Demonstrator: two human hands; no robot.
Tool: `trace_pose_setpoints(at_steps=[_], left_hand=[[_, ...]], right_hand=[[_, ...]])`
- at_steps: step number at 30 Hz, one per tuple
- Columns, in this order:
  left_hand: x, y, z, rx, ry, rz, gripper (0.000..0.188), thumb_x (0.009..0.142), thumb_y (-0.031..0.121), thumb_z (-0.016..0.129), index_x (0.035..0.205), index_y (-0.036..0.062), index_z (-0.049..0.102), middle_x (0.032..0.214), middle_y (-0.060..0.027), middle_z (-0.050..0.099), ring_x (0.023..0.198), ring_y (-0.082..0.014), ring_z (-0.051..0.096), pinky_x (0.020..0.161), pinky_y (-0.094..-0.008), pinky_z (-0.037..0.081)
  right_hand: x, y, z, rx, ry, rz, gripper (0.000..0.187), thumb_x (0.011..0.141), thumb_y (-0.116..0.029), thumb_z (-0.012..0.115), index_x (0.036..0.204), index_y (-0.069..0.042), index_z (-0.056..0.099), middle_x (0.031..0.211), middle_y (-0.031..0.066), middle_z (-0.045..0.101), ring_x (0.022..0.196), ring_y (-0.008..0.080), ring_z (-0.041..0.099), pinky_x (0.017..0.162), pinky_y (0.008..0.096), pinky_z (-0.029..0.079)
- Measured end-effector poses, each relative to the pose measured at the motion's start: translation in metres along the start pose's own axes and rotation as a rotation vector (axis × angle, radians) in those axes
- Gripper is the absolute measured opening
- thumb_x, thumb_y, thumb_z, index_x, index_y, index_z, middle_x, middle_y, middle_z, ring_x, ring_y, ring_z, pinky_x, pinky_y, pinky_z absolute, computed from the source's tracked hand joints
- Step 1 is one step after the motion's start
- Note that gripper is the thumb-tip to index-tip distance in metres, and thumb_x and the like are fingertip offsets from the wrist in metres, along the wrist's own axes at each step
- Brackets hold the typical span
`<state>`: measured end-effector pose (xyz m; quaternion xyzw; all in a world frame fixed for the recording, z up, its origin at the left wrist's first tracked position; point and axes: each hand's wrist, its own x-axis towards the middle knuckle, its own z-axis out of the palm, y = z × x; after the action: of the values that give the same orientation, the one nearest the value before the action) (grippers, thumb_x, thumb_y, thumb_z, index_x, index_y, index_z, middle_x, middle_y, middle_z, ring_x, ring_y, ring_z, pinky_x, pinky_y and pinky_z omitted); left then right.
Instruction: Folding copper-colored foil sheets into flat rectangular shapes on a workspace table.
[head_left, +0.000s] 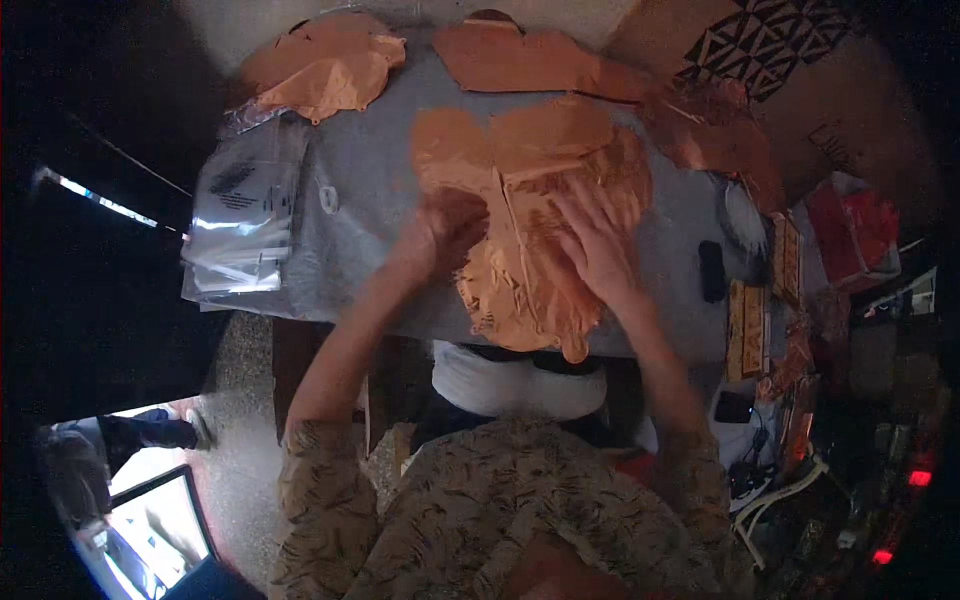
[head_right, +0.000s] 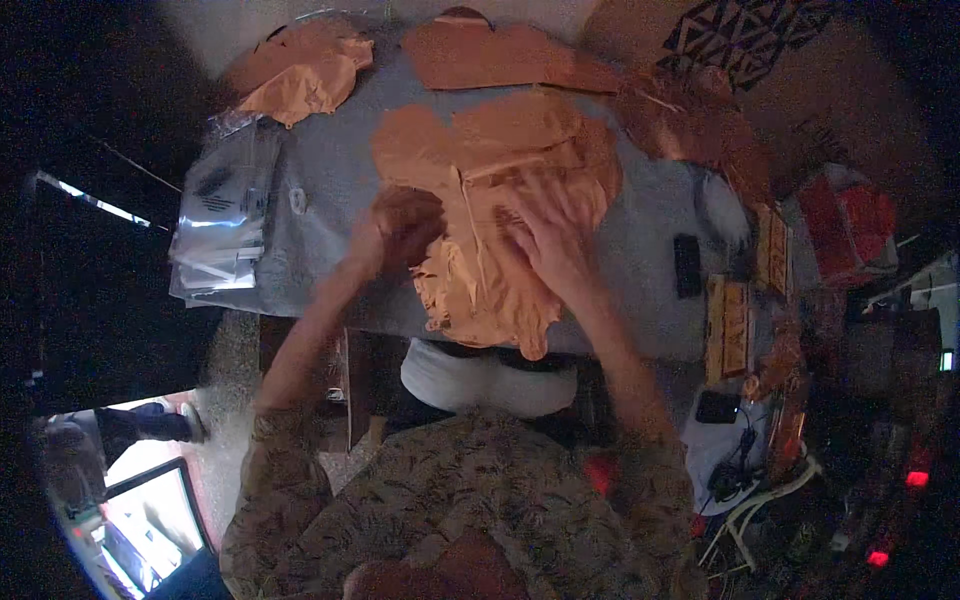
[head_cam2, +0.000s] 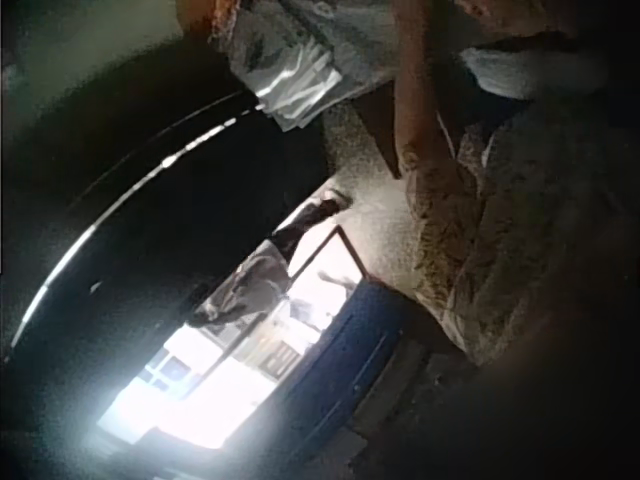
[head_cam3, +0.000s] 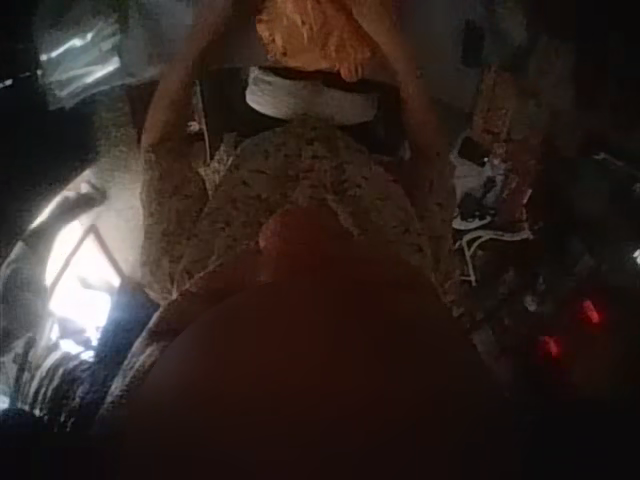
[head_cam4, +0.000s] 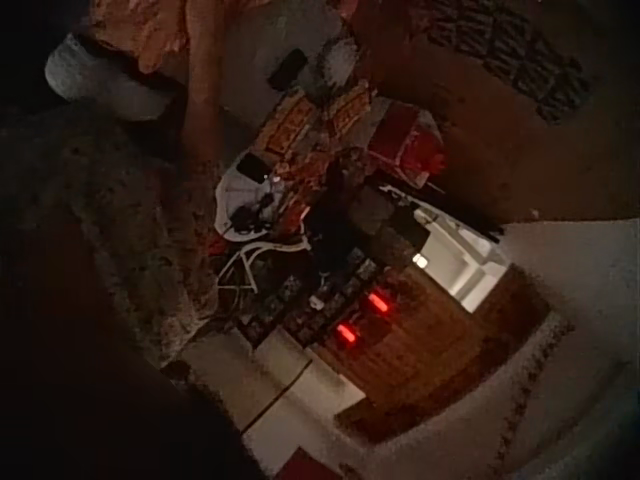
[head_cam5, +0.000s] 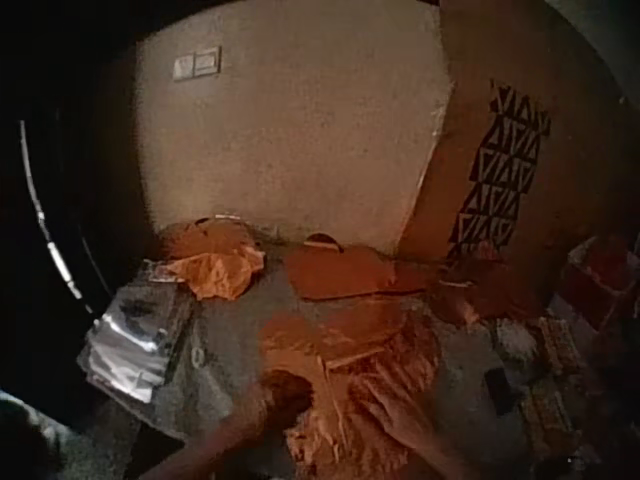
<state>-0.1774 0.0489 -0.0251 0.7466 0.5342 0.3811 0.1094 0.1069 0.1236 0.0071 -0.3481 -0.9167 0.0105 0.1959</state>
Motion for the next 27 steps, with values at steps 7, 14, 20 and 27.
trace_pose_setpoints(at_steps=[7, 14, 20, 27], left_hand=[[-0.023, 0.029, 0.008, 0.138, -0.019, 0.090, 0.035, 0.087, 0.028, 0.076, 0.117, 0.0116, 0.072, 0.129, -0.0052, 0.067, 0.121, -0.0285, 0.061, 0.100, -0.0458, 0.046], [-0.027, 0.028, 0.006, 0.094, -0.028, 0.065, 0.037, 0.086, 0.028, 0.077, 0.119, 0.0135, 0.070, 0.134, -0.0041, 0.064, 0.126, -0.0289, 0.057, 0.103, -0.0472, 0.042], [-0.030, 0.027, 0.010, 0.105, -0.001, 0.057, 0.037, 0.085, 0.027, 0.078, 0.119, 0.0140, 0.071, 0.132, -0.0035, 0.065, 0.124, -0.0284, 0.058, 0.103, -0.0468, 0.042], [-0.027, 0.032, 0.007, 0.097, -0.020, 0.033, 0.038, 0.084, 0.028, 0.078, 0.119, 0.0144, 0.070, 0.131, -0.0034, 0.066, 0.124, -0.0281, 0.058, 0.105, -0.0473, 0.042]], right_hand=[[0.012, 0.008, 0.021, -0.171, -0.251, 0.071, 0.052, 0.105, -0.037, 0.050, 0.155, -0.023, 0.043, 0.165, 0.0063, 0.033, 0.154, 0.0303, 0.023, 0.122, 0.0573, 0.016], [0.005, -0.020, 0.034, -0.254, -0.074, 0.207, 0.055, 0.101, -0.040, 0.057, 0.150, -0.016, 0.048, 0.149, 0.0166, 0.050, 0.140, 0.0376, 0.043, 0.118, 0.0550, 0.024], [0.002, -0.039, 0.019, -0.315, -0.139, 0.271, 0.050, 0.099, -0.041, 0.059, 0.141, -0.014, 0.058, 0.142, 0.0137, 0.057, 0.128, 0.0348, 0.051, 0.111, 0.0516, 0.034], [0.003, -0.025, 0.034, -0.148, -0.164, 0.159, 0.062, 0.098, -0.040, 0.059, 0.154, -0.019, 0.044, 0.160, 0.0142, 0.038, 0.147, 0.0362, 0.035, 0.119, 0.0563, 0.023]])
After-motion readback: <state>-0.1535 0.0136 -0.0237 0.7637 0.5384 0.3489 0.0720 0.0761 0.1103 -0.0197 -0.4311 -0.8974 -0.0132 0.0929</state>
